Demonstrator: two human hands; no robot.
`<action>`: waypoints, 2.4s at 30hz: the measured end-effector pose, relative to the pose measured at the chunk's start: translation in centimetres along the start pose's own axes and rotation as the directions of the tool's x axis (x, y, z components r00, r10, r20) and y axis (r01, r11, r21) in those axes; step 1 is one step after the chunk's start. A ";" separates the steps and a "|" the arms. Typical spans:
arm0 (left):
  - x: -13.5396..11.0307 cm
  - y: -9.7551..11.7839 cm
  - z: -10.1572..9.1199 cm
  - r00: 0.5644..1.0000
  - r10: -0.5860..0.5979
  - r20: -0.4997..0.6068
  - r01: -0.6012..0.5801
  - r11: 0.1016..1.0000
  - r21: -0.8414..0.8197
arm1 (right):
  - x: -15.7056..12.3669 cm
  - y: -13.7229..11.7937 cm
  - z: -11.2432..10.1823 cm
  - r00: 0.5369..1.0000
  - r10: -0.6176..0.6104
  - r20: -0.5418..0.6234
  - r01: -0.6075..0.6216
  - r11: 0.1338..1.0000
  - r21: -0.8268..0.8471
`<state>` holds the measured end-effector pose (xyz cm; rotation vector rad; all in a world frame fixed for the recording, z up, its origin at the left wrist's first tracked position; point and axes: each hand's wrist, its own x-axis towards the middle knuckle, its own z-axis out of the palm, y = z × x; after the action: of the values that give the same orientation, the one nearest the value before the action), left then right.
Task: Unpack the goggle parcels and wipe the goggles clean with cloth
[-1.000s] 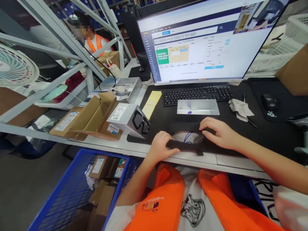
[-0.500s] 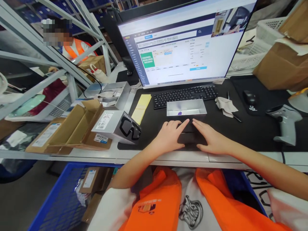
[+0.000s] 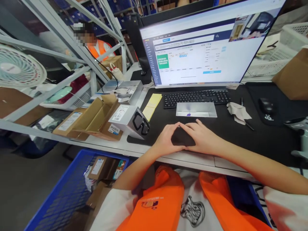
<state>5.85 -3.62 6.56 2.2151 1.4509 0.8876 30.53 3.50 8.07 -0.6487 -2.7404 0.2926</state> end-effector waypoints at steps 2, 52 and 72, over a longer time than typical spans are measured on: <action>-0.2 0.1 0.5 0.995 0.052 -0.089 -0.060 0.995 -0.084 | 0.4 -0.6 -0.8 0.998 -0.054 -0.015 0.054 0.998 0.032; 1.3 -1.1 2.0 0.991 0.018 0.135 -0.024 0.999 0.043 | 5.4 0.9 1.1 0.995 0.092 0.030 -0.097 0.927 0.363; 5.6 1.9 0.5 0.910 0.408 0.069 -0.407 0.913 -0.026 | 5.5 -2.0 -6.1 0.980 0.098 -0.172 -0.067 0.981 0.180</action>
<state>9.08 0.68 9.02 2.5619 0.9578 0.9209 27.17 5.05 15.62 -0.7059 -2.4867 0.4625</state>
